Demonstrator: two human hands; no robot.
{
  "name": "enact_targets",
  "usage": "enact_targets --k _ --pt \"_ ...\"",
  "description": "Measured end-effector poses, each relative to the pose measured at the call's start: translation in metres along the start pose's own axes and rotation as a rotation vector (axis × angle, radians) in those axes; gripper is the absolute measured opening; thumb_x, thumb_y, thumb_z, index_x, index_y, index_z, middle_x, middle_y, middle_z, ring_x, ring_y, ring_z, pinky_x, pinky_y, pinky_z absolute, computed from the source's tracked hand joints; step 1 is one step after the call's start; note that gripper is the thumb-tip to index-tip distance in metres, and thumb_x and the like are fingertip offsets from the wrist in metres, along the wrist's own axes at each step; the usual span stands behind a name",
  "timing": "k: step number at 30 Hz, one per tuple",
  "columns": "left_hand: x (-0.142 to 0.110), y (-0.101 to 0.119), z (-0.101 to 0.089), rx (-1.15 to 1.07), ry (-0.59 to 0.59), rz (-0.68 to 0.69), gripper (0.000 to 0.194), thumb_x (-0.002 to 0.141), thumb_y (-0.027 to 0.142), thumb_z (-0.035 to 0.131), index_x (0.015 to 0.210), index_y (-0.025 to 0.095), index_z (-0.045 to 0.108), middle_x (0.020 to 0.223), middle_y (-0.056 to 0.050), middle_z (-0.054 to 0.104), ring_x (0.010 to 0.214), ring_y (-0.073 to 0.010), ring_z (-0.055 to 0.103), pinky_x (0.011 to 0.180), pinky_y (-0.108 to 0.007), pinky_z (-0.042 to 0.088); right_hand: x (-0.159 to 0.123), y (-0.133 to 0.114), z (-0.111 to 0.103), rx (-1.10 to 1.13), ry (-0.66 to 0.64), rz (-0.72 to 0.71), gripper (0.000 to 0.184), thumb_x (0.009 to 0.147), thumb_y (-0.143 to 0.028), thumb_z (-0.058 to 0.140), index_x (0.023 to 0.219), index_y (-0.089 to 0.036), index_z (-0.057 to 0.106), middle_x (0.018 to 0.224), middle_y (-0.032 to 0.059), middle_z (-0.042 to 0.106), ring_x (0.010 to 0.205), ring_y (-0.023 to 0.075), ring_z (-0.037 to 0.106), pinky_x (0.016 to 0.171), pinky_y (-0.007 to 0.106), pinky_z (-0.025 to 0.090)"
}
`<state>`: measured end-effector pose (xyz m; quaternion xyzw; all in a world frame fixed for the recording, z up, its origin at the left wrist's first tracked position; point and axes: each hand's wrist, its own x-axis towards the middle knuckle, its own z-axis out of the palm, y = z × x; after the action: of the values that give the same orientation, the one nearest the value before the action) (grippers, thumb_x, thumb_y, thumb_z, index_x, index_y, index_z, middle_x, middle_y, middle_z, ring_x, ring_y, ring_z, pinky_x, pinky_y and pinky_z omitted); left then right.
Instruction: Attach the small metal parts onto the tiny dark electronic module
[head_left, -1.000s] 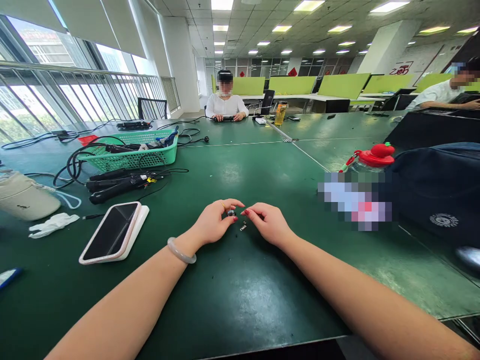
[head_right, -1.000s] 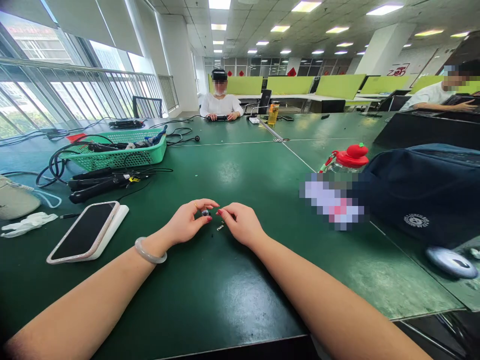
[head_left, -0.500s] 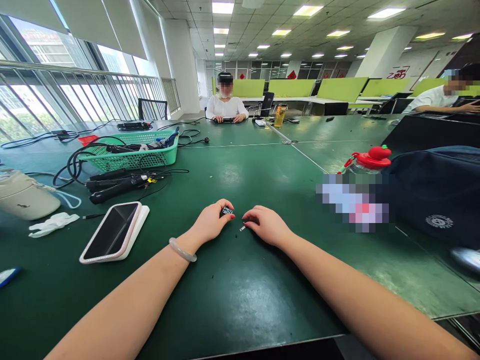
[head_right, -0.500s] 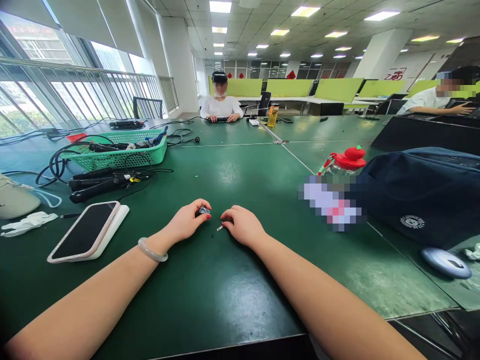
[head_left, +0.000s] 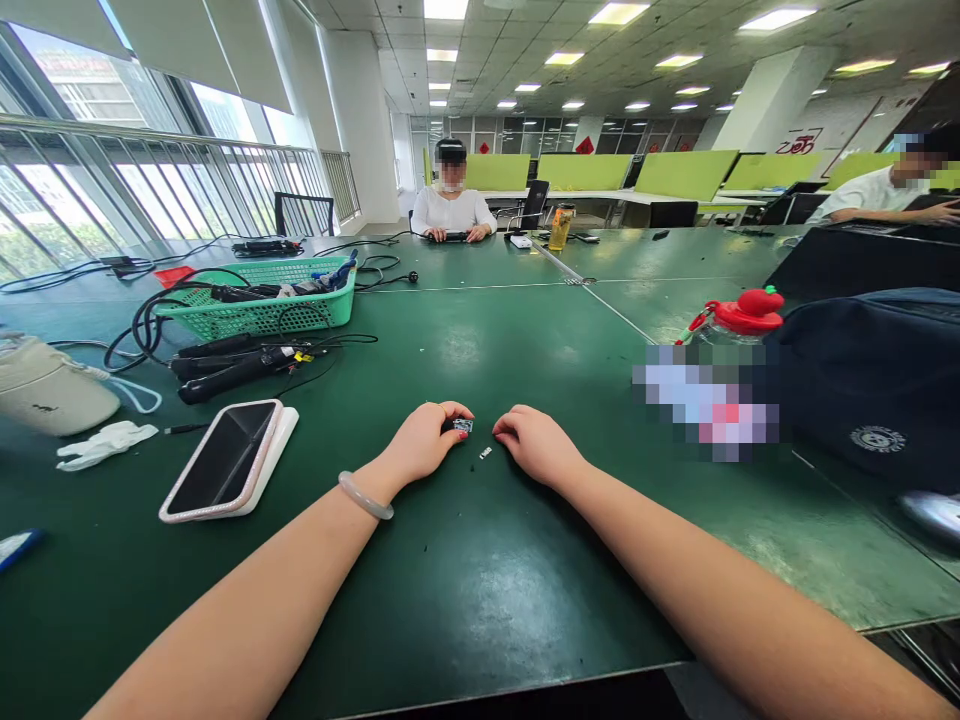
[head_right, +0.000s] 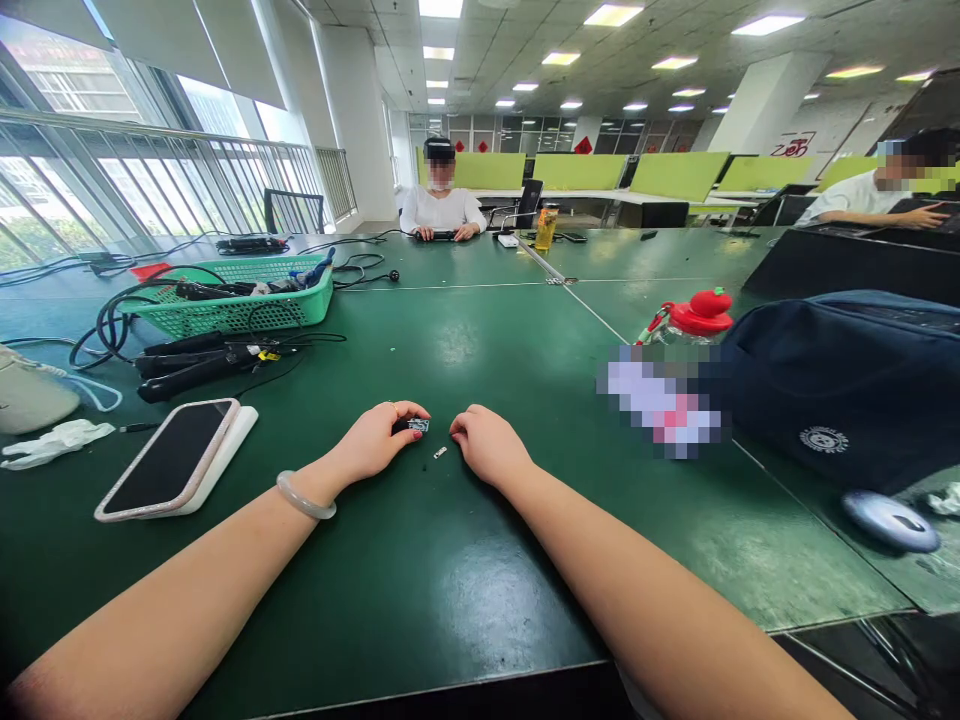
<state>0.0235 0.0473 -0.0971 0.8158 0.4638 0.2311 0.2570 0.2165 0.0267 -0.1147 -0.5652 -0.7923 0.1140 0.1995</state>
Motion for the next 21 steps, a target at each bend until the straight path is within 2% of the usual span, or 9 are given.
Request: enact_targets --k 6,10,17,21 --pt "0.0000 -0.0015 0.0002 0.016 0.012 -0.010 0.023 0.074 0.023 0.057 0.097 0.022 0.063 0.097 -0.002 0.064 0.091 -0.0194 0.056 0.085 -0.031 0.044 -0.0007 0.0024 0.0016 0.030 0.045 0.019 0.018 0.079 -0.009 0.055 0.093 -0.019 0.061 0.084 0.0021 0.057 0.078 0.0127 0.054 0.073 0.023 0.041" --pt "-0.0004 -0.0017 0.0010 0.016 0.013 -0.028 0.021 0.073 0.023 0.059 0.094 0.021 0.062 0.094 -0.002 0.064 0.087 -0.0185 0.057 0.081 -0.030 0.045 -0.0004 0.0029 0.0029 -0.032 0.037 0.015 0.006 0.081 -0.016 0.057 0.083 -0.018 0.061 0.083 0.0030 0.056 0.078 0.0138 0.053 0.071 0.024 0.040" --pt "0.0005 -0.0003 0.0015 -0.007 0.006 -0.041 0.021 0.072 0.025 0.063 0.092 0.021 0.062 0.091 -0.002 0.064 0.086 -0.0181 0.058 0.081 -0.030 0.045 -0.0008 0.0028 0.0083 -0.178 0.026 -0.024 0.011 0.086 -0.015 0.048 0.080 -0.017 0.058 0.083 0.0053 0.054 0.073 0.0154 0.053 0.065 0.024 0.037" --pt "-0.0028 0.0046 0.0013 -0.018 -0.003 -0.026 0.019 0.073 0.024 0.063 0.092 0.021 0.062 0.090 -0.001 0.063 0.087 -0.0179 0.057 0.083 -0.031 0.043 -0.0042 -0.0011 0.0069 -0.171 0.061 -0.044 0.013 0.087 -0.012 0.044 0.080 -0.017 0.054 0.083 0.0054 0.053 0.072 0.0150 0.052 0.065 0.024 0.036"
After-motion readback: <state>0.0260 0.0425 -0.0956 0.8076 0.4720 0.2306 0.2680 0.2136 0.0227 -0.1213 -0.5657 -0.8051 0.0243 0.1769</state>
